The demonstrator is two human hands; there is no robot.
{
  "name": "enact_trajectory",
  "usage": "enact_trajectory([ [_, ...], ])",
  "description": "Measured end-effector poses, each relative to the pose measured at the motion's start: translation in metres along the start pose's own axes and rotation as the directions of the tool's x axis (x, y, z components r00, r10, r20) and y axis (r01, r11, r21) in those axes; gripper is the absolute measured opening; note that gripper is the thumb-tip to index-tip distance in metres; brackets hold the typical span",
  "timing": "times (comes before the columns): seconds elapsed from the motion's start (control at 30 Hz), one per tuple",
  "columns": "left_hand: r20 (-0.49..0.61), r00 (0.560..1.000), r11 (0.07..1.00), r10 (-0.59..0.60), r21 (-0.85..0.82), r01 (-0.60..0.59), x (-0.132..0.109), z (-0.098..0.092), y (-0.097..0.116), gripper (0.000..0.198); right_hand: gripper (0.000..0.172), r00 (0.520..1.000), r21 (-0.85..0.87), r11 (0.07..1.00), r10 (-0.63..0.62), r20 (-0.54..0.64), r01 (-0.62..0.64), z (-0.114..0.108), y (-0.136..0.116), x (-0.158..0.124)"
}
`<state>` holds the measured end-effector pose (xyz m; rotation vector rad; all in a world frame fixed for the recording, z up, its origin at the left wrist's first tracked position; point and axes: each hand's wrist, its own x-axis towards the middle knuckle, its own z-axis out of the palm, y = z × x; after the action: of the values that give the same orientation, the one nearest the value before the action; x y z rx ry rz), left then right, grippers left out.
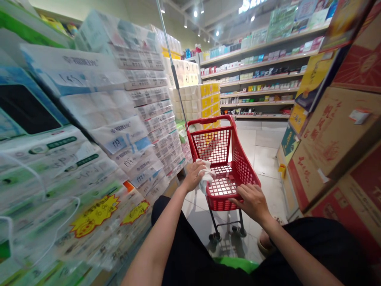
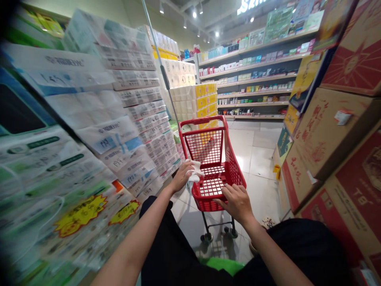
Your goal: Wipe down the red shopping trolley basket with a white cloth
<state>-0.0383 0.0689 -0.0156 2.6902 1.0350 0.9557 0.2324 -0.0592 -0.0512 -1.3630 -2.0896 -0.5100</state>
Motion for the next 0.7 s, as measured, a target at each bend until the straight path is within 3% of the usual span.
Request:
enact_trajectory([
  [0.07, -0.018, 0.999, 0.999, -0.032, -0.007, 0.032, -0.001, 0.001, 0.001, 0.034, 0.031, 1.0, 0.006, 1.0, -0.013, 0.005, 0.013, 0.002, -0.001, -0.001],
  [0.17, -0.022, 0.999, 1.0, -0.026, 0.001, 0.026, -0.011, 0.004, 0.021, 0.031, 0.031, 1.0, 0.006, 1.0, -0.02, 0.002, 0.02, 0.004, 0.001, -0.003],
  [0.3, -0.014, 0.999, 0.999, 0.041, 0.016, -0.041, -0.037, 0.013, 0.061, 0.028, 0.03, 1.0, 0.006, 1.0, -0.02, 0.01, 0.02, 0.003, 0.007, -0.009],
  [0.4, 0.055, 0.992, 0.993, 0.117, 0.021, -0.118, -0.05, 0.015, 0.075, 0.029, 0.031, 0.999, 0.01, 1.0, -0.028, 0.023, 0.028, 0.002, 0.012, -0.014],
  [0.57, 0.203, 0.949, 0.97, 0.243, -0.039, -0.24, -0.028, -0.001, 0.046, 0.03, 0.032, 0.999, 0.009, 1.0, -0.023, 0.031, 0.023, 0.001, 0.014, -0.018],
  [0.7, 0.142, 0.983, 0.993, 0.12, -0.005, -0.121, 0.003, -0.012, 0.008, 0.035, 0.031, 1.0, 0.011, 1.0, -0.019, 0.019, 0.019, 0.003, 0.008, -0.013],
])
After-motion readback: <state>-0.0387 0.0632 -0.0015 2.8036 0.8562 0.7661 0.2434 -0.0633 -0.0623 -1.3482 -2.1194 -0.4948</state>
